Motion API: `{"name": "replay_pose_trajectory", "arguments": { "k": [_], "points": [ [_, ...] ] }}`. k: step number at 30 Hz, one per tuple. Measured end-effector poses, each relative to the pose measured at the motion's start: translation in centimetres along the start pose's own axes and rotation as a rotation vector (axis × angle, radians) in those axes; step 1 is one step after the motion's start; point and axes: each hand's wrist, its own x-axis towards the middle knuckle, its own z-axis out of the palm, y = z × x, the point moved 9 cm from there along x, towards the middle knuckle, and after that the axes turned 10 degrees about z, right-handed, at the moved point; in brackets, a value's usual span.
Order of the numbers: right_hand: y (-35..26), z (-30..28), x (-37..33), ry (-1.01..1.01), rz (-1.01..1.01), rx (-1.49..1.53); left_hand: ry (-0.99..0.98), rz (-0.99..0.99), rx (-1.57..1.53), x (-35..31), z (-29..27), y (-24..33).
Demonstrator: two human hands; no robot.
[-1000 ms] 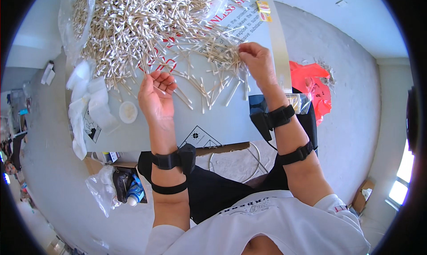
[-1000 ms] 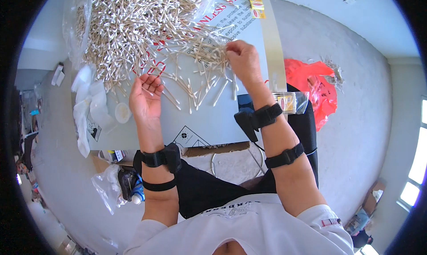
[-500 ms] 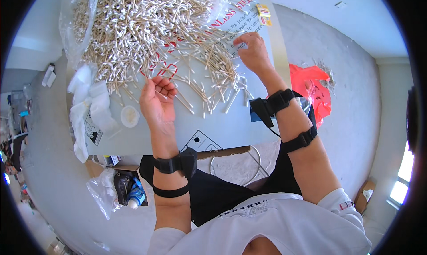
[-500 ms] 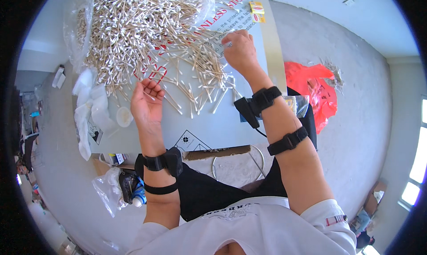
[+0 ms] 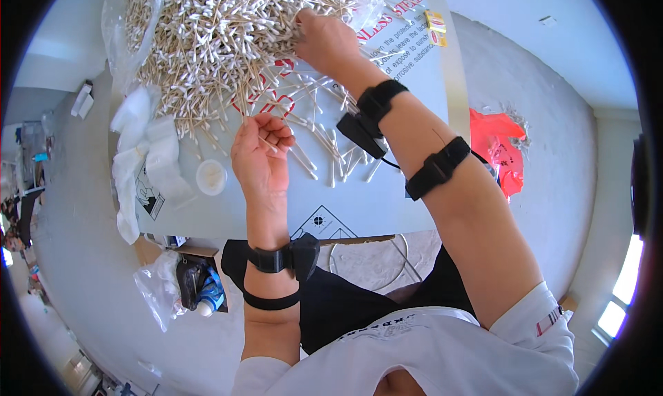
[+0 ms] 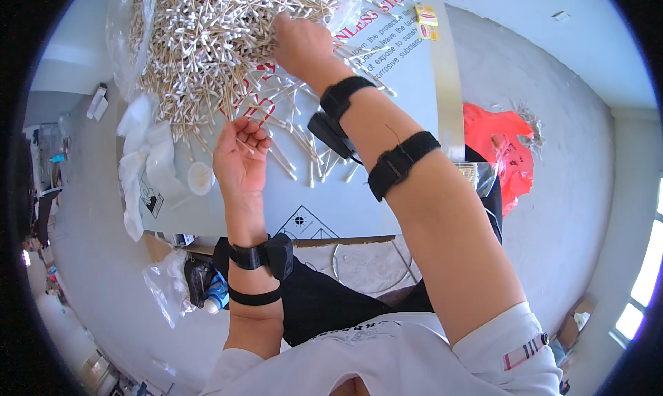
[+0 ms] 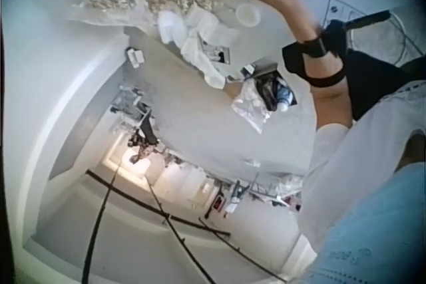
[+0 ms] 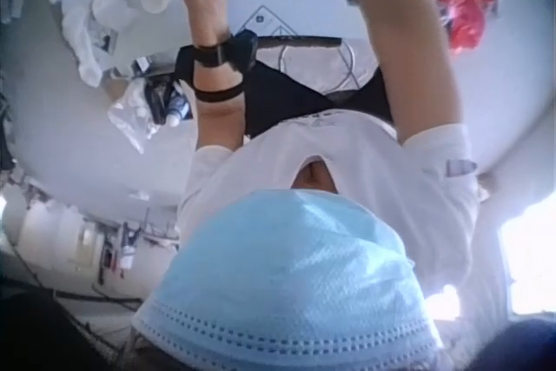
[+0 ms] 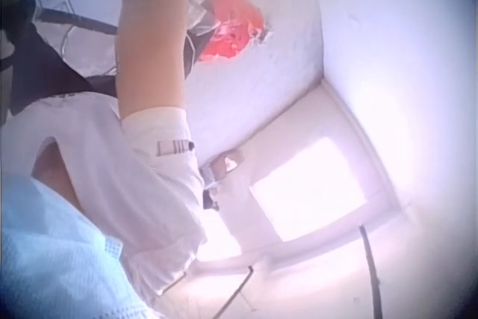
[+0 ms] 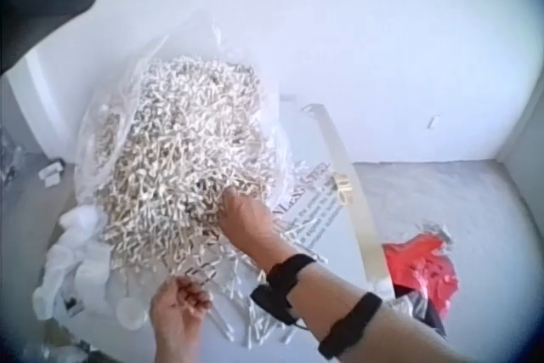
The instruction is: Sorting and packing cotton swabs into containers at a workspace.
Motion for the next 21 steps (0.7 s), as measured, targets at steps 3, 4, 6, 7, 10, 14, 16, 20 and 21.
{"name": "replay_pose_trajectory", "arguments": {
  "k": [3, 4, 6, 7, 10, 14, 16, 20, 21],
  "points": [
    [0.0, -2.0, 1.3, 0.082, -0.033, 0.154, 0.016, -0.008, -0.005, -0.1, 0.2, 0.1],
    [0.3, -2.8, 1.6, 0.084, -0.044, 0.236, 0.018, 0.004, 0.001, -0.1, 0.3, 0.4],
    [1.7, -3.6, 1.3, 0.014, -0.025, 0.329, 0.019, 0.016, 0.003, -0.1, 0.4, 0.7],
    [2.1, -3.2, 0.5, -0.098, -0.019, 0.466, 0.027, 0.014, 0.005, -0.1, 0.1, 0.8],
    [3.0, -3.5, -3.0, -0.26, 0.016, 0.655, 0.041, 0.019, 0.012, -0.2, -0.1, 1.0],
    [5.3, -3.6, -6.2, -0.343, 0.112, 0.687, 0.063, 0.035, 0.034, -0.2, -0.3, 1.0],
    [6.3, -4.2, -7.3, -0.346, 0.149, 0.679, 0.035, 0.023, 0.029, 0.1, -0.4, 0.7],
    [8.9, -5.1, -9.2, -0.256, 0.221, 0.773, 0.021, 0.004, 0.025, 0.3, -0.5, 0.5],
    [9.4, -5.2, -9.6, -0.228, 0.229, 0.728, 0.021, 0.004, 0.026, 0.3, -0.5, 0.5]
  ]
}}
